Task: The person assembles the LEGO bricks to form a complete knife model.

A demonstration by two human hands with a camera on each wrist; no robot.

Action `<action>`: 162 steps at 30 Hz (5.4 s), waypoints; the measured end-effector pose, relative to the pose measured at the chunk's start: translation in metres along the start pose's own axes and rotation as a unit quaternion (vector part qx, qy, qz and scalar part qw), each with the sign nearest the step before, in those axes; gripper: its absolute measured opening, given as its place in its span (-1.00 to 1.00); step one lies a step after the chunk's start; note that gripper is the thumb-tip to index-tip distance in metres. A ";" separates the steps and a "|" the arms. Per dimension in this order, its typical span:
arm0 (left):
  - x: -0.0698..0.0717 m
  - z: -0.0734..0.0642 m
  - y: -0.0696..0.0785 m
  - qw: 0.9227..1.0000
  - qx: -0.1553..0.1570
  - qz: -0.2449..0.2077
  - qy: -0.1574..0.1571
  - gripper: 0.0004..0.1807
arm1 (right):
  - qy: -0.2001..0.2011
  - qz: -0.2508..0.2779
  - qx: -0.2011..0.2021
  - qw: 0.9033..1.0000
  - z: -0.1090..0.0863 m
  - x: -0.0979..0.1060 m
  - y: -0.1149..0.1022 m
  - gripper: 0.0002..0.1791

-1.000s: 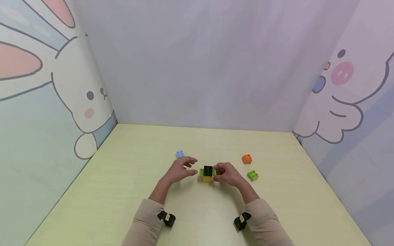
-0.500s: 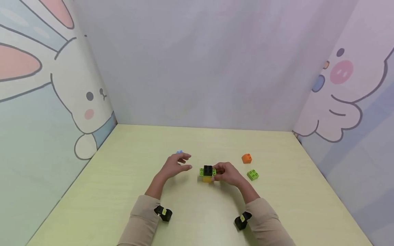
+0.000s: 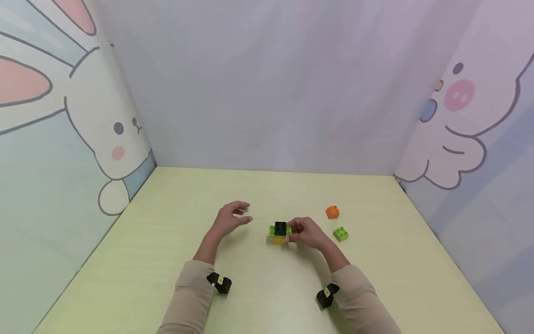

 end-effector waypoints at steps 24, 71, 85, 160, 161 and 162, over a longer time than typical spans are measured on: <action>0.024 0.016 -0.025 0.998 0.021 0.015 0.055 -0.47 | 0.004 0.003 -0.007 1.000 0.003 0.000 0.001 -0.63; 0.031 0.018 -0.048 0.991 0.075 -0.020 0.107 -0.58 | 0.004 0.005 -0.001 1.000 0.002 -0.002 0.000 -0.63; 0.008 0.015 -0.015 0.995 0.053 -0.014 0.081 -0.58 | 0.008 0.003 0.002 1.000 0.004 0.001 -0.001 -0.63; -0.072 -0.005 0.066 0.995 -0.055 -0.046 -0.067 -0.67 | -0.017 0.019 0.004 1.000 0.005 -0.004 0.003 -0.68; -0.072 -0.005 0.066 0.995 -0.056 -0.044 -0.068 -0.67 | -0.018 0.020 0.005 1.000 0.005 -0.004 0.003 -0.68; -0.072 -0.005 0.066 0.995 -0.058 -0.042 -0.069 -0.67 | -0.017 0.020 0.005 1.000 0.004 -0.004 0.003 -0.68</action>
Point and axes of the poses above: each hand's wrist, its own z-axis towards the middle knuckle, its own x-axis out of the back of the hand, y = z × x, the point moved 10 cm from there along z, towards the middle knuckle, and after that the axes turned 8 degrees about -y, right-handed, at the moved point
